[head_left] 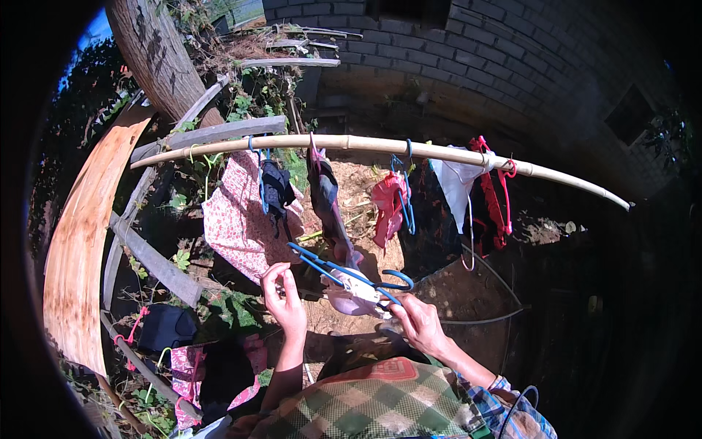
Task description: The person hangs various garments on a bamboo clothesline using plastic hangers. They place shirts, pants, and other items one by one, then walk to a second line to hang additional pieces and adjust spacing.
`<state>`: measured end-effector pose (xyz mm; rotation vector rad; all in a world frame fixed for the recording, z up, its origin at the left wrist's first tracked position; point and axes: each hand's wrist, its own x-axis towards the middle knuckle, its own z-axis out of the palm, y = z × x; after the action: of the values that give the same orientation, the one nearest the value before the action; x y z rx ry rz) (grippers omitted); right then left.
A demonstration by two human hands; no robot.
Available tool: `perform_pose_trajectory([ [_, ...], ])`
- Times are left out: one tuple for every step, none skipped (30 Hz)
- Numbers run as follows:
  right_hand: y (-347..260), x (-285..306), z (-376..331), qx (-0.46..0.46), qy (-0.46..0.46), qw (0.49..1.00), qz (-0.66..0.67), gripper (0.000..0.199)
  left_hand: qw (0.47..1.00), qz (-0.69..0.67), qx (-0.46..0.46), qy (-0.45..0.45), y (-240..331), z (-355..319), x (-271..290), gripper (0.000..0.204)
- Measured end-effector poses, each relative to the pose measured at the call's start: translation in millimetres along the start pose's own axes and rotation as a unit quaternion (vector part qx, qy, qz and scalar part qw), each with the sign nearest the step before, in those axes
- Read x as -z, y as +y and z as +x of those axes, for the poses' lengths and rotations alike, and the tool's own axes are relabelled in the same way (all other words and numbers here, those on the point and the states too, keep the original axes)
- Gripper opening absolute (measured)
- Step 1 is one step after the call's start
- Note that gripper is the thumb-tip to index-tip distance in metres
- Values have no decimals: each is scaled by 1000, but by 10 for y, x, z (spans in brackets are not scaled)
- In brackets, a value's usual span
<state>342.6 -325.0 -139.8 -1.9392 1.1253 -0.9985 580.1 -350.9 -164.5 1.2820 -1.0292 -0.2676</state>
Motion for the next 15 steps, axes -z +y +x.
perform_pose_trajectory([
  [-43, 181, -89, -34, -6, 999, -38, 14, 998, 11, 34, -45, -38, 48, -64, 10],
  [-104, 354, -196, -87, -14, 995, -45, 18, 994, 10, 61, -91, -70, 104, -154, 10],
  [-163, 504, -294, -121, 2, 991, -50, 19, 991, -23, 70, -109, -106, 167, -330, 11],
  [-211, 612, -380, -165, 18, 985, -43, 20, 983, -60, 77, -153, -132, 238, -513, 13],
  [-232, 663, -437, -153, 72, 985, -21, 21, 971, -90, 100, -199, -153, 324, -746, 16],
  [-255, 739, -509, -199, 71, 977, -34, 21, 960, -116, 93, -238, -163, 397, -997, 21],
  [-249, 761, -548, -196, 86, 976, -24, 21, 944, -150, 139, -258, -163, 460, -1303, 29],
  [-235, 772, -576, -195, 99, 976, -12, 21, 934, -168, 173, -264, -150, 504, -1623, 36],
  [-214, 762, -588, -218, 108, 970, 14, 20, 931, -161, 175, -276, -131, 557, -1919, 47],
  [-185, 747, -585, -242, 114, 963, 42, 21, 908, -213, 195, -304, -124, 567, -2125, 55],
  [-141, 724, -547, -219, 123, 968, 21, 21, 916, -174, 214, -290, -106, 591, -2361, 54],
  [-106, 700, -500, -243, 136, 960, 29, 21, 902, -188, 229, -314, -115, 634, -2519, 46],
  [-73, 692, -441, -227, 138, 964, -5, 20, 880, -212, 257, -340, -141, 700, -2643, 41],
  [-45, 695, -372, -252, 137, 958, -28, 19, 851, -213, 312, -365, -175, 738, -2724, 37],
  [-10, 680, -270, -236, 144, 958, -73, 19, 855, -205, 277, -388, -229, 760, -2748, 27],
])
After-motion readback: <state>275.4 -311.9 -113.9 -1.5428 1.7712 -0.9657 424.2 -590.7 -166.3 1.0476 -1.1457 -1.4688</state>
